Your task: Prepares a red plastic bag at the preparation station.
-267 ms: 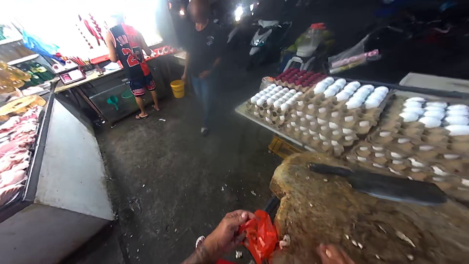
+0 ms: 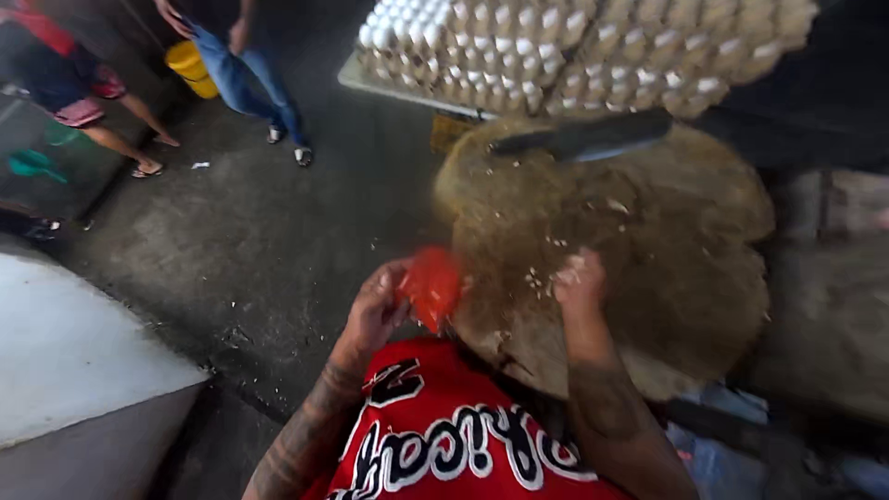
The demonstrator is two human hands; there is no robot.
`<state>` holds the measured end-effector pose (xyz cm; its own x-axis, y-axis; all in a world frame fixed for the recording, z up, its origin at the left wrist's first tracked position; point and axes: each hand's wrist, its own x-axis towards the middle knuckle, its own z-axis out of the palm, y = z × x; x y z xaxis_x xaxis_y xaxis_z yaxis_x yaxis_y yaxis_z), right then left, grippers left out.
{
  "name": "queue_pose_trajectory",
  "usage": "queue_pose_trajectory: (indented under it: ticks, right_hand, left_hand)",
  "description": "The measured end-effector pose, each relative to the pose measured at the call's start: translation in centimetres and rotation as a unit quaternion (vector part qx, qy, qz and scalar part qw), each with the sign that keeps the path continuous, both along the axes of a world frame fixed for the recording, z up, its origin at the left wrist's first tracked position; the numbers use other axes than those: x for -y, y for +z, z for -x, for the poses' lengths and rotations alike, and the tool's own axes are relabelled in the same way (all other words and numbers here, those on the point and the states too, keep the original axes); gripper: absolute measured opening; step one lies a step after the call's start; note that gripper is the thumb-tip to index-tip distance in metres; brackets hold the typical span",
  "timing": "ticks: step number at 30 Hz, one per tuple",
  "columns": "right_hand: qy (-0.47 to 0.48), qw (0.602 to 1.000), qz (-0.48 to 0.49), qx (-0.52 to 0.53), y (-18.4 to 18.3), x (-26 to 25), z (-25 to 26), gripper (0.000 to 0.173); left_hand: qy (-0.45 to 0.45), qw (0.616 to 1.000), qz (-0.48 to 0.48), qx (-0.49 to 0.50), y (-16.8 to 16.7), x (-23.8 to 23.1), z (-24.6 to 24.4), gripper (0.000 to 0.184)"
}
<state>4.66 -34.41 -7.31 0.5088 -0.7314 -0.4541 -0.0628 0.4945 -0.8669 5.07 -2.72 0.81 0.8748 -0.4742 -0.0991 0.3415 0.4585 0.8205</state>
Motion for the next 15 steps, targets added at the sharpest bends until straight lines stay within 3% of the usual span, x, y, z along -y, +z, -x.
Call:
queue_pose_trajectory:
  ticks: [2,4,6,7,9,10,11,13,15]
  right_hand:
    - [0.047,0.995,-0.045,0.077,0.7,-3.0,-0.6,0.033]
    - [0.128,0.989,0.015,0.066,0.7,-7.6,-0.6,0.024]
    - [0.267,0.959,0.078,0.062,0.0,-13.2,-0.7,0.023]
    - [0.352,0.922,0.138,0.082,-0.6,-15.5,-0.9,0.026]
    - [0.537,0.792,0.284,0.062,-0.5,-17.6,-1.4,0.038]
    - [0.587,0.741,0.324,0.042,-0.3,-17.9,-1.7,0.044]
    - [0.599,0.719,0.349,0.041,-0.1,-17.8,-1.8,0.046]
    - [0.579,0.734,0.348,0.069,0.4,-16.3,-1.3,0.043]
    - [0.491,0.784,0.37,0.088,0.4,-13.5,-0.5,0.036]
  left_hand:
    - [-0.002,1.0,0.025,0.001,0.1,0.4,0.0,0.064]
    - [-0.007,0.999,0.043,0.008,0.5,0.8,0.3,0.065]
    - [-0.004,0.999,0.047,0.016,1.2,0.9,0.6,0.068]
    - [-0.002,0.999,0.045,0.021,1.6,1.0,0.8,0.068]
    - [0.005,0.999,0.044,0.028,1.9,0.7,1.0,0.069]
    - [0.014,0.999,0.038,0.031,1.8,0.3,0.9,0.069]
    - [0.029,0.999,0.031,0.031,1.8,-0.2,0.7,0.069]
    - [0.053,0.998,0.033,0.023,1.3,-1.2,0.7,0.067]
    - [0.062,0.997,0.04,0.006,0.5,-1.7,1.0,0.064]
